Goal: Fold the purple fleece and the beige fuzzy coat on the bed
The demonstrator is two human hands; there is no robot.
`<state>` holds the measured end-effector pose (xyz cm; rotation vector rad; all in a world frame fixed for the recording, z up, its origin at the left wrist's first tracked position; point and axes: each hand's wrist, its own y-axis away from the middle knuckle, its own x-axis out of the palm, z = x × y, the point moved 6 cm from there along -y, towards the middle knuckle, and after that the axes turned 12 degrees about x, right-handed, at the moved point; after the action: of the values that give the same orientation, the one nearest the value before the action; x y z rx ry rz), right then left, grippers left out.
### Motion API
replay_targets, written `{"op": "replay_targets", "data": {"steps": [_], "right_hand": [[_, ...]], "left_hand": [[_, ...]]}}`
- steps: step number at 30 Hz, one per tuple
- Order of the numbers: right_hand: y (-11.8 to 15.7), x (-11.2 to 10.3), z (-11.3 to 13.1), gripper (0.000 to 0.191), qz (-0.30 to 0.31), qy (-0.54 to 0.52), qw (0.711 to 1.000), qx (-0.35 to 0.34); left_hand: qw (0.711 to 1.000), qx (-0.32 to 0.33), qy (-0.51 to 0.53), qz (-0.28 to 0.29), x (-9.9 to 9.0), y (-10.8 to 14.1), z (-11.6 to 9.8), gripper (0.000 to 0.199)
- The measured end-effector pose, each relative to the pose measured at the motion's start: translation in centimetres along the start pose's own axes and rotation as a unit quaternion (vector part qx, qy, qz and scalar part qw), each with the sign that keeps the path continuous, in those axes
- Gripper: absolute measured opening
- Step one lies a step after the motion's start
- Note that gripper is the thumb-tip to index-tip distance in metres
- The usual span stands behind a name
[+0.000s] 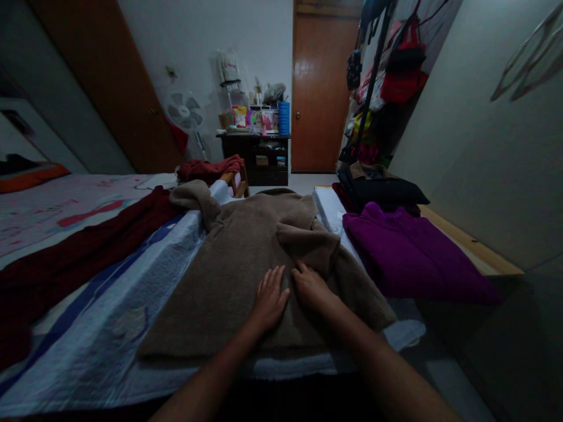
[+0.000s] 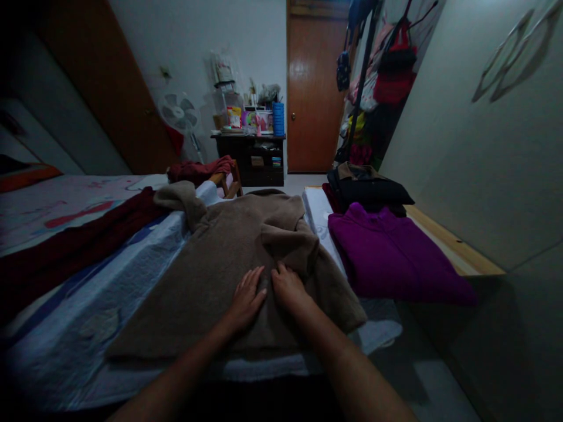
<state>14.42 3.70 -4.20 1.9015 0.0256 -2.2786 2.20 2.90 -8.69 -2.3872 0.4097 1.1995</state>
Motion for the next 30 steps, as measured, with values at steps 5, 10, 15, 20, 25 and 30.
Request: {"op": "replay_targets", "data": {"steps": [5,10,15,20,25,30], "right_hand": [[3.2,-1.4,-1.3,0.037,0.01,-0.098,0.994,-0.039],[5.0,-6.0,-6.2,0.039,-0.144,-0.106,0.983,0.048],[5.8,-6.9,-10.0,0.045,-0.199,-0.018,0.968,0.15],[6.3,-5.8,-11.0,0.059,-0.093,0.01,0.972,0.215],[6.6,-6.6,-10.7,0.064,-0.055,-0.057,0.979,0.186],[6.6,-7.0,-9.8,0.064,-0.028,-0.137,0.983,0.116]], "left_hand": [[0.996,0.062,0.04,-0.059,-1.5,-2.8,-1.6,0.063],[0.994,0.102,-0.032,0.016,0.3,-5.6,-5.8,0.061],[0.993,0.031,-0.099,0.046,3.6,-7.4,-8.1,0.096],[0.988,-0.032,-0.149,0.027,4.2,-8.9,-8.4,0.089],[0.995,-0.023,-0.093,-0.002,2.3,-10.1,-7.3,0.042],[0.981,-0.004,0.154,-0.114,-0.8,-11.3,-5.1,0.025]]}}
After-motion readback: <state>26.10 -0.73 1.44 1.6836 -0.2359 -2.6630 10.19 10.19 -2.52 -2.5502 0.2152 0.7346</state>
